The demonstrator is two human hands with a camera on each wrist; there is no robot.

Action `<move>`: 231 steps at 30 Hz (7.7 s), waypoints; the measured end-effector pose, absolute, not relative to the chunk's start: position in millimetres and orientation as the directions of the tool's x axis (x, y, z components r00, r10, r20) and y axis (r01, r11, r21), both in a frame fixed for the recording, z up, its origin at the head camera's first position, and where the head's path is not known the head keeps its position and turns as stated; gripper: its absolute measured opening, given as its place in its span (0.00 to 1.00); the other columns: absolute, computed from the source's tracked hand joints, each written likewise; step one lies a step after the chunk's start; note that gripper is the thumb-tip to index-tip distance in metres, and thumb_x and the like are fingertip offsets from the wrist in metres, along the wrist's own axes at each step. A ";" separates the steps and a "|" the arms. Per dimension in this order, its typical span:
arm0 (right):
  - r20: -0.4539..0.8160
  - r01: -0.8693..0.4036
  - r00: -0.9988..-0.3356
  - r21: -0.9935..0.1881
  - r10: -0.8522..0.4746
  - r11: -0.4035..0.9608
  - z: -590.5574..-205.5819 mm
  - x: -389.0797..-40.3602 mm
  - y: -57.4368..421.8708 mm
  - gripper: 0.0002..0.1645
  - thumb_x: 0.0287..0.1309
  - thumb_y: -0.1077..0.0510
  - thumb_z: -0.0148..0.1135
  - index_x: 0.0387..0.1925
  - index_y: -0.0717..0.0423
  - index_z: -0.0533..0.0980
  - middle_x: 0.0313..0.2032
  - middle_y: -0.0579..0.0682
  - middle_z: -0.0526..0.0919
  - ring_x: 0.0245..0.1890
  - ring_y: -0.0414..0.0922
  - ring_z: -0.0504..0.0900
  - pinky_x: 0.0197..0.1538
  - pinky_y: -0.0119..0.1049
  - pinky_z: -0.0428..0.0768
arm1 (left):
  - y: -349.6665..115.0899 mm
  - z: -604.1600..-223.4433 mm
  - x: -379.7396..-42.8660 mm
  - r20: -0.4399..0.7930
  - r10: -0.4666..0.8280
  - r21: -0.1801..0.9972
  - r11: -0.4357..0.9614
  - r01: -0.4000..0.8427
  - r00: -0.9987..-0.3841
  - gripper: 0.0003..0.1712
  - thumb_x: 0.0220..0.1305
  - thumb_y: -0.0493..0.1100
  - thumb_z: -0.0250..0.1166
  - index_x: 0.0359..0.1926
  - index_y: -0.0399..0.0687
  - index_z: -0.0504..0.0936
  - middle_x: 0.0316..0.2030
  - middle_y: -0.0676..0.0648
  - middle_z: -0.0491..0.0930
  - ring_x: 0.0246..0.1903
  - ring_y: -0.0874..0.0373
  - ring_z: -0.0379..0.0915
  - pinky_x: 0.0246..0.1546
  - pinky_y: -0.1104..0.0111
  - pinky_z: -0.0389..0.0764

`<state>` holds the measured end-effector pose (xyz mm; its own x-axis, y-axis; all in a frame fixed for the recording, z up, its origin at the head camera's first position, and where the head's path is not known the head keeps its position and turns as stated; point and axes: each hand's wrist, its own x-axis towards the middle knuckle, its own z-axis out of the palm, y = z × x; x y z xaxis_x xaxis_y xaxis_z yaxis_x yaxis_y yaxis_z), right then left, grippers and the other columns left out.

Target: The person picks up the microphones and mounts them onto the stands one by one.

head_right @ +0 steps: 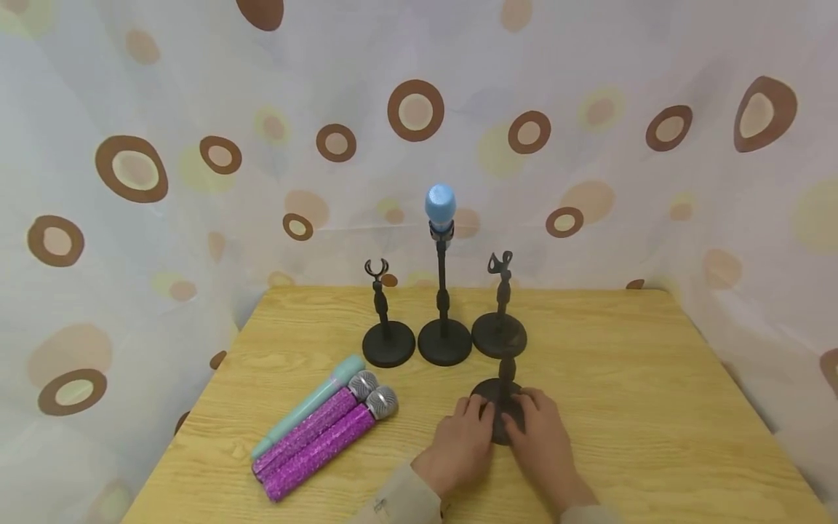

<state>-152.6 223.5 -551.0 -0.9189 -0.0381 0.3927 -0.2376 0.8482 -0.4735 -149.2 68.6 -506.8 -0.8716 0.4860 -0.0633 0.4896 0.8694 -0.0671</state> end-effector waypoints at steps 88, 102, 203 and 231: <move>0.384 -0.348 -0.903 -0.398 -0.190 0.849 -546.0 -113.5 164.9 0.24 0.55 0.57 0.73 0.51 0.65 0.81 0.57 0.58 0.77 0.59 0.57 0.76 0.57 0.52 0.80 | -119.0 -520.7 -103.6 0.299 0.029 0.388 0.909 0.149 -0.954 0.28 0.52 0.36 0.74 0.55 0.39 0.78 0.44 0.42 0.76 0.46 0.47 0.73 0.49 0.52 0.79; 0.387 -0.345 -0.903 -0.396 -0.186 0.851 -546.2 -113.9 165.2 0.24 0.55 0.56 0.73 0.51 0.66 0.81 0.57 0.58 0.77 0.59 0.57 0.76 0.55 0.52 0.81 | -117.6 -516.4 -105.5 0.257 0.128 0.401 0.888 0.226 -0.958 0.27 0.53 0.41 0.74 0.54 0.42 0.78 0.44 0.40 0.82 0.40 0.45 0.79 0.40 0.50 0.82; 0.314 -0.344 -0.937 -0.768 -0.150 0.541 -468.1 -146.5 160.6 0.36 0.70 0.55 0.59 0.71 0.67 0.58 0.54 0.58 0.79 0.48 0.50 0.84 0.50 0.43 0.85 | -6.4 -411.4 -212.0 0.363 0.591 0.779 0.232 0.583 -0.720 0.32 0.72 0.39 0.60 0.71 0.55 0.58 0.61 0.47 0.72 0.56 0.58 0.74 0.59 0.68 0.77; 0.306 -0.370 -0.929 -0.787 -0.209 0.494 -458.0 -151.6 172.2 0.38 0.64 0.55 0.64 0.69 0.62 0.58 0.49 0.53 0.81 0.47 0.45 0.82 0.49 0.41 0.85 | 0.1 -409.1 -222.3 0.234 0.614 0.611 0.510 0.605 -0.754 0.53 0.50 0.31 0.77 0.70 0.49 0.53 0.58 0.45 0.74 0.56 0.59 0.76 0.61 0.66 0.77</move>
